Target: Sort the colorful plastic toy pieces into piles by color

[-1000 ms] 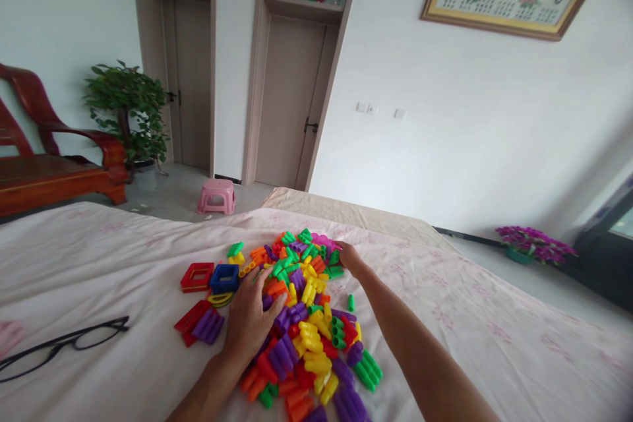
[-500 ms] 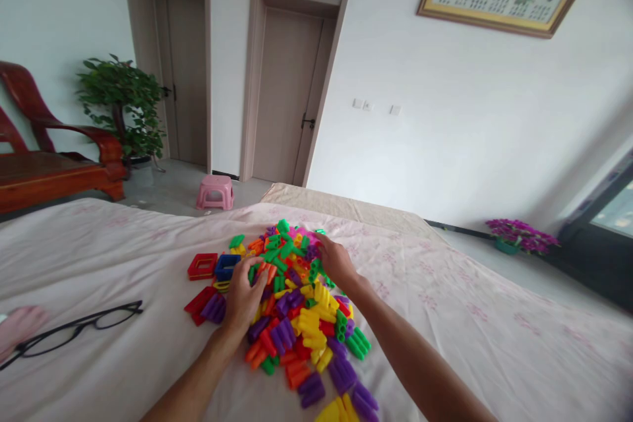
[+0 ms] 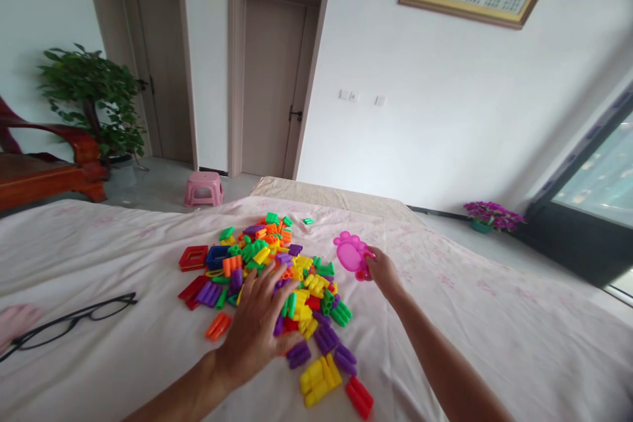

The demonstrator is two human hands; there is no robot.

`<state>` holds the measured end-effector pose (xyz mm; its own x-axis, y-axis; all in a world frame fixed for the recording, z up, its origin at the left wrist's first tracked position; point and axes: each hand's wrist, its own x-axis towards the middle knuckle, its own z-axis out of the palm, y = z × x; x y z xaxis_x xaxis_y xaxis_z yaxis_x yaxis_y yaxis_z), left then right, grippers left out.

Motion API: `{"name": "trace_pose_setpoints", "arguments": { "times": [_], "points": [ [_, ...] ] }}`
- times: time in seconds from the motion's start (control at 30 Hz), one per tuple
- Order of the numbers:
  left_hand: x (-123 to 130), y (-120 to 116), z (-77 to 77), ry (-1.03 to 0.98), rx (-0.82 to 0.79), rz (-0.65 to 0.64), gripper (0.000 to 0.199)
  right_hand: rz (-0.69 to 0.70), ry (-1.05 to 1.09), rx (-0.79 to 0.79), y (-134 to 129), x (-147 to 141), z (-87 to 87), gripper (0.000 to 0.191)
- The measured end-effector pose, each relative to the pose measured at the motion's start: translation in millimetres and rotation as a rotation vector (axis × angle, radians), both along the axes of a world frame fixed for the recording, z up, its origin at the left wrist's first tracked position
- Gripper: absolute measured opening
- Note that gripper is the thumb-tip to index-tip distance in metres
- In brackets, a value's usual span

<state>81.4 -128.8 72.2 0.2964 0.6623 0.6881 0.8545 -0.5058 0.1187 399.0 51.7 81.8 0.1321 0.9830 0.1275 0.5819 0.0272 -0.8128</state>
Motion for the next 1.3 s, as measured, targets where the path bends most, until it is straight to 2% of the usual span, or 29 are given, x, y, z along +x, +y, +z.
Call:
{"name": "trace_pose_setpoints", "arguments": {
  "times": [0.1, 0.23, 0.33, 0.53, 0.63, 0.77, 0.87, 1.0, 1.17, 1.3],
  "points": [
    [11.0, -18.4, -16.9, 0.19, -0.004, -0.031, 0.08, 0.006, -0.038, -0.063, -16.1, 13.2, -22.7, 0.049],
    [14.5, -11.7, -34.0, 0.287, 0.032, 0.009, 0.087, 0.114, -0.174, 0.041, -35.4, -6.1, -40.2, 0.045],
    [16.5, 1.9, -36.6, 0.292, 0.038, 0.028, 0.083, 0.169, -0.175, 0.089, -44.3, -24.6, -47.4, 0.045],
    [25.9, 21.5, -36.1, 0.231, 0.033, 0.055, 0.072, 0.258, 0.089, -0.032, -61.7, -47.6, -48.7, 0.041],
    [32.3, 30.0, -34.7, 0.2, 0.029, 0.059, 0.062, 0.258, 0.24, -0.07, -72.7, -61.4, -41.2, 0.041],
    [36.3, 43.6, -26.2, 0.1, 0.055, 0.076, 0.051, 0.321, 0.437, -0.142, -84.5, -83.3, -21.8, 0.047],
    [29.6, 55.8, -15.8, -0.004, 0.064, 0.095, 0.045, 0.357, 0.457, -0.131, -83.6, -98.2, -2.9, 0.045],
    [10.7, 69.7, -2.0, -0.121, 0.053, 0.145, 0.042, 0.357, 0.24, -0.026, -70.1, -115.9, 22.5, 0.043],
    [-16.8, 83.7, 9.0, -0.172, 0.029, 0.265, 0.035, 0.285, -0.252, 0.238, -60.3, -140.7, 52.3, 0.041],
    [-32.8, 85.1, 12.7, -0.15, 0.015, 0.398, 0.034, 0.323, -0.438, 0.352, -58.9, -144.9, 65.4, 0.046]
  ]
}}
